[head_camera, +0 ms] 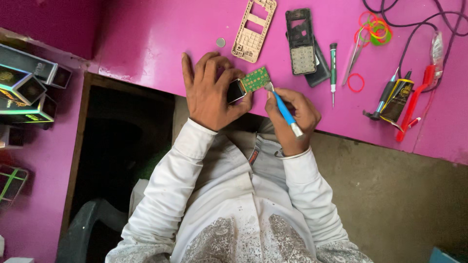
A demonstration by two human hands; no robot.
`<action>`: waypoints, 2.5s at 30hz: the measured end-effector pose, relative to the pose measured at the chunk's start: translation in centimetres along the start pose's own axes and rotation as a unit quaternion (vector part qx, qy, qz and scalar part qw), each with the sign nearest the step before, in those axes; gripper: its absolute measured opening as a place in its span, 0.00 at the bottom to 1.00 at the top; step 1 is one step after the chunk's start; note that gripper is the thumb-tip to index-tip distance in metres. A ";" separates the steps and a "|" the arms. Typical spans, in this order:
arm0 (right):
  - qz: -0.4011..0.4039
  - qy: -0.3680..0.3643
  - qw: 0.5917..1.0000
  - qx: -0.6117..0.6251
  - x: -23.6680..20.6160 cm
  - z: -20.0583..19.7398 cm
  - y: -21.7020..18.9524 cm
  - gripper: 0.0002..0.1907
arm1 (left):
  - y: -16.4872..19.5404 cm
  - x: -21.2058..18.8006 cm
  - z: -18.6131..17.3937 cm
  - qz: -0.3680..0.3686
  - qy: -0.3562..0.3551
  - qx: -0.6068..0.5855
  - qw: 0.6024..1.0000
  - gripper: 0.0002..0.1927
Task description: The person works at a repair bench on a disassembled phone, using tweezers to work on the green circuit board while referencing a smartphone screen. They open a battery box, take out a replacement battery, set it down, and then use a blue-handled tool on the board.
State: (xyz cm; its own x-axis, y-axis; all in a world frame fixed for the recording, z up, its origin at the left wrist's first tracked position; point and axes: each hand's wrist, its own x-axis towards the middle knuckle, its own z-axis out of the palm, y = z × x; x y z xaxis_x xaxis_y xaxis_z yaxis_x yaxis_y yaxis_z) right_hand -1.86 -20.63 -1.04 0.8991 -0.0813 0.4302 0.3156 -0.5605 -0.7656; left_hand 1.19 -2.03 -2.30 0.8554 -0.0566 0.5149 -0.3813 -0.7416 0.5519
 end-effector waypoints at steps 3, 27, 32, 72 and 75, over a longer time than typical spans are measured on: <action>-0.057 -0.020 0.998 -0.024 0.0 0.3 0.1 0.10 | 0.0 0.0 -0.1 0.000 -0.004 0.006 1.000 0.17; 0.003 0.015 1.000 -0.018 0.5 0.6 -0.2 0.08 | -0.2 -0.1 0.1 0.006 -0.009 -0.001 1.000 0.16; -0.016 -0.030 0.999 -0.011 0.5 0.3 -0.5 0.08 | -0.2 0.0 -0.1 0.010 -0.005 -0.006 1.000 0.18; -0.039 -0.040 0.996 -0.069 0.5 -0.7 -1.3 0.15 | -0.1 0.0 -0.1 0.000 -0.012 0.008 1.000 0.18; -0.061 -0.065 0.995 -0.049 0.3 -0.6 -1.4 0.15 | -0.1 0.0 -0.2 -0.003 -0.016 0.014 1.000 0.18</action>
State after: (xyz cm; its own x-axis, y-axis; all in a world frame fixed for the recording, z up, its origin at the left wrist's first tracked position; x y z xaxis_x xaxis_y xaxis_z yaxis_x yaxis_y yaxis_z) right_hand -2.19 -20.38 0.45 0.8900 0.0959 0.4457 0.3985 -0.6386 -0.6584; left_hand 1.17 -1.79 -2.23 0.8687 -0.0723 0.4901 -0.3659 -0.7606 0.5364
